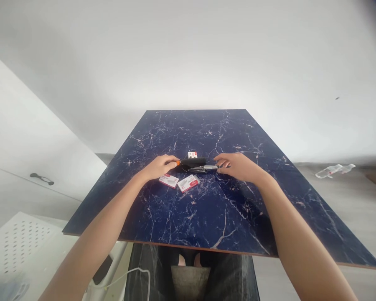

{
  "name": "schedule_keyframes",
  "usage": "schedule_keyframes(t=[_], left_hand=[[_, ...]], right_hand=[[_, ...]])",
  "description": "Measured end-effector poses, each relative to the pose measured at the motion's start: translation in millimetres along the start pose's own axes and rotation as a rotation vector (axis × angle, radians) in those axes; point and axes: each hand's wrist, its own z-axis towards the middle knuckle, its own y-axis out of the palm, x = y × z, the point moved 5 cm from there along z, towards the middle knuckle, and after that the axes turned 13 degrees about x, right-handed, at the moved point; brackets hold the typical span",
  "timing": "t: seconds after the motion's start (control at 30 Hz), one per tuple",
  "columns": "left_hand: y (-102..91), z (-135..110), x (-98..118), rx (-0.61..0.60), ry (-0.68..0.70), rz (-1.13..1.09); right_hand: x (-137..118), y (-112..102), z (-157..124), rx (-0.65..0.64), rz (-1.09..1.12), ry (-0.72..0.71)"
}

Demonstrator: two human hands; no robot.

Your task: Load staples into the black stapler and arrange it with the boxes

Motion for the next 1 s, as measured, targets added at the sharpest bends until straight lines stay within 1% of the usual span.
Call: schedule_keyframes(t=[0.1,0.13,0.17,0.2,0.27,0.33,0.4,0.5,0.57,0.7,0.87,1.0], left_hand=[[0.3,-1,3,0.007,0.02,0.019],[0.6,-1,3,0.007,0.024,0.028],[0.8,-1,3,0.009,0.027,0.037],[1.1,-1,2,0.013,0.029,0.044],[1.7,0,1,0.023,0.035,0.052],[2.4,1,-1,0.035,0.039,0.058],[3.1,1,-2,0.039,0.039,0.064],[4.0,0,-1,0.036,0.033,0.065],[4.4,0,-1,0.031,0.029,0.064],[4.7,0,0,0.029,0.034,0.07],[3.5,-1,4,0.037,0.037,0.082],[2.7,-1,8,0.037,0.039,0.091]], right_hand=[[-6,-12,-1,0.142,-0.002,-0.046],[-12,-13,-2,0.176,0.018,-0.068],[-18,-10,-3,0.182,0.049,-0.085],[-25,-4,-5,0.155,0.084,-0.1],[-40,14,-7,0.057,0.132,-0.125],[-52,32,-10,0.008,0.116,-0.151],[-60,46,-10,0.016,0.059,-0.176],[-64,56,-10,0.054,-0.031,-0.181],[-64,57,-11,0.06,-0.06,-0.173],[-67,56,-13,0.018,-0.091,-0.174],[-66,45,-15,-0.02,-0.153,-0.26],[-61,37,-16,-0.044,-0.141,-0.277]])
